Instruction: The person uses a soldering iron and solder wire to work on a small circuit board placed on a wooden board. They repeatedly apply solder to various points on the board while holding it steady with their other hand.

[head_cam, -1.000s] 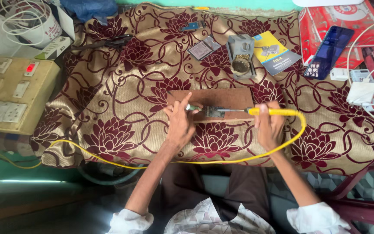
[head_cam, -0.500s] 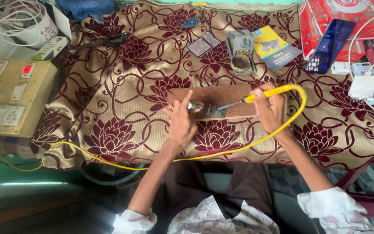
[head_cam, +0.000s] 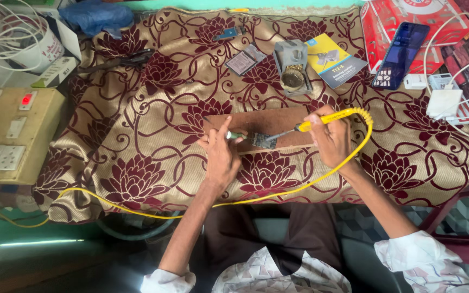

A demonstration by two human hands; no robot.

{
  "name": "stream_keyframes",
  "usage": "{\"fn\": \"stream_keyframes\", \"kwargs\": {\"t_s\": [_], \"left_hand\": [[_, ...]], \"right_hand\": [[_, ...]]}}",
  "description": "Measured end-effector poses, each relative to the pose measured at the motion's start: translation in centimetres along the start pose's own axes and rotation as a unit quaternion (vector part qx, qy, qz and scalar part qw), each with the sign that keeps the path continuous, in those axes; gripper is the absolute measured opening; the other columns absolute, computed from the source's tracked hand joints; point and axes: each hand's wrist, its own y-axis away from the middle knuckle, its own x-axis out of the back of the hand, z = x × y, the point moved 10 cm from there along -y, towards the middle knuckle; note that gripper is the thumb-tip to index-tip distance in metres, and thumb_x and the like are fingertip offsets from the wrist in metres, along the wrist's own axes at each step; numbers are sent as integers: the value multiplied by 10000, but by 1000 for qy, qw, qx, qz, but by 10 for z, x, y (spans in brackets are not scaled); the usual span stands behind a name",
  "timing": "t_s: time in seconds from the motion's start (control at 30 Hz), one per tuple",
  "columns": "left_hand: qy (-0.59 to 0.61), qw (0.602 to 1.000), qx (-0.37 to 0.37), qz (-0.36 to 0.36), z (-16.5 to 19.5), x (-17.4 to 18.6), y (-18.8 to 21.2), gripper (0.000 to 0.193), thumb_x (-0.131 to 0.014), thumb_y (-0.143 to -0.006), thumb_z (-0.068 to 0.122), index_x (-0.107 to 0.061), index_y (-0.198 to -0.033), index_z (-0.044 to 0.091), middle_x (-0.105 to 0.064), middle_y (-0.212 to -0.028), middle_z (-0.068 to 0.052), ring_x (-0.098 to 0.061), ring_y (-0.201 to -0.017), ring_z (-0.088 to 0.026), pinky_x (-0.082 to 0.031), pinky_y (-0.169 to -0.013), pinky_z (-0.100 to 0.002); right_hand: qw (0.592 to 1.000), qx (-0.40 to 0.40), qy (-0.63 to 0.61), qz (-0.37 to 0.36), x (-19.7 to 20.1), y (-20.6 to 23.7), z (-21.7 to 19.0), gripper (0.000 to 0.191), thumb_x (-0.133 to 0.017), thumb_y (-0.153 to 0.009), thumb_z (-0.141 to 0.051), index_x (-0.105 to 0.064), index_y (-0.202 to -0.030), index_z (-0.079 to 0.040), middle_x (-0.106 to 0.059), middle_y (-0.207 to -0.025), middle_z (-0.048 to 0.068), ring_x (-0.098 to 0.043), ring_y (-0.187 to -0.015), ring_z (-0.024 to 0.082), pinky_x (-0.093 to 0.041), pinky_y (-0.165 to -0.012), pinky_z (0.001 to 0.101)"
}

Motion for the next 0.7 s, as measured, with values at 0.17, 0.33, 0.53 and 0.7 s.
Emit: {"fn": "stream_keyframes", "kwargs": {"t_s": [0.17, 0.33, 0.53, 0.7], "left_hand": [[2, 1000, -26, 6, 4, 0, 1, 720, -607, -861, -83, -369, -1534, 11, -676, -1001, 19, -442, -936, -201, -249, -918, -405], [-6, 1000, -14, -4, 2, -4, 2, 711, -627, -881, -80, -372, -1538, 14, -681, -957, 12, -440, -918, -199, -256, -924, -403], [5, 1000, -23, 8, 5, 3, 2, 734, -611, -837, -103, -385, -1521, 37, -663, -983, 7, -452, -927, -198, -254, -908, -410], [15, 999, -25, 18, 7, 8, 1, 724, -629, -842, -90, -394, -1514, 43, -594, -969, -16, -448, -934, -209, -253, -904, -413]], "right_hand": [[1000, -14, 4, 5, -2, -2, 4, 211, -500, -1097, -149, -588, -976, -1, -492, -590, -16, -456, -506, 42, -346, -467, 242], [1000, -7, 25, 10, -2, -3, 1, 229, -506, -1103, -165, -594, -968, -3, -487, -601, -14, -438, -525, 45, -327, -481, 251], [1000, -9, 22, 9, 0, -1, -2, 216, -528, -1094, -157, -608, -968, -1, -489, -599, -1, -442, -530, 51, -336, -494, 261], [998, 13, 61, 13, 2, -1, -11, 200, -543, -1075, -148, -618, -969, 4, -594, -657, 17, -489, -537, 52, -355, -489, 259]]}}
